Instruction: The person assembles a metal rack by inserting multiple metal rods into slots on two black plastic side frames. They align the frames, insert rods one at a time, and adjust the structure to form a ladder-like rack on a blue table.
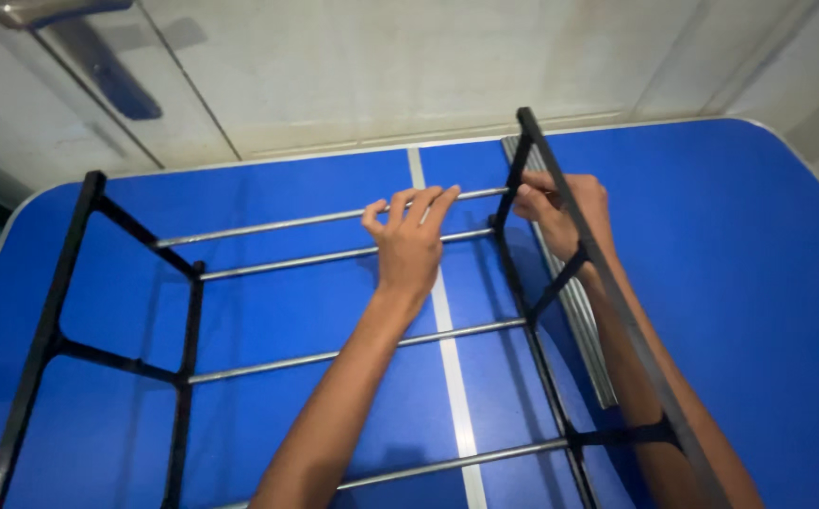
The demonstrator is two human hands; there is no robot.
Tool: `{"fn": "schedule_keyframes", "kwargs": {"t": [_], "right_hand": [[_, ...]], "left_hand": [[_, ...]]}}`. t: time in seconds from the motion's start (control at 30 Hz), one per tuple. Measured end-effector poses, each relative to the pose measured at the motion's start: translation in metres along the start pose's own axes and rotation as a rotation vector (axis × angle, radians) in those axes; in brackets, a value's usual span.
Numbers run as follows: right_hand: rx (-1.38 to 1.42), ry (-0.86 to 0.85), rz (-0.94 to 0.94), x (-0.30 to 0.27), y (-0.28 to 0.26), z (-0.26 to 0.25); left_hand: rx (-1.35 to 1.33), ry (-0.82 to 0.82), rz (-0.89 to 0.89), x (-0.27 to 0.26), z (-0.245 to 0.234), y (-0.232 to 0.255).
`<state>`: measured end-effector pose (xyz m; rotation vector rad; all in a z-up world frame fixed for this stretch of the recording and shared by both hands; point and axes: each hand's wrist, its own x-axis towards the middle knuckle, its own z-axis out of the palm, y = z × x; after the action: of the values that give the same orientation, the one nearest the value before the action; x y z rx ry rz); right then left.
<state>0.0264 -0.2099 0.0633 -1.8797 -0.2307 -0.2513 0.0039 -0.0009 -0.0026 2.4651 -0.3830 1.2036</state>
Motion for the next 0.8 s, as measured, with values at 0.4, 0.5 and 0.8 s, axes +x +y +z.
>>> {"fn": "schedule_keyframes", "kwargs": {"t": [0.4, 0.5, 0.8], "right_hand": [[-0.498, -0.14, 0.062, -0.054, 0.01, -0.095], [-0.527, -0.113, 0.039, -0.077, 0.034, -0.109], [-0.393, -0.004, 0.02, -0.104, 0.089, -0.105]], "left_hand": [[-0.6, -0.066, 0.191, 0.057, -0.091, 0.085], [-0.702, -0.221, 0.248, 0.08, -0.113, 0.117], [-0.569, -0.726, 0.283, 0.124, -0.106, 0.168]]}}
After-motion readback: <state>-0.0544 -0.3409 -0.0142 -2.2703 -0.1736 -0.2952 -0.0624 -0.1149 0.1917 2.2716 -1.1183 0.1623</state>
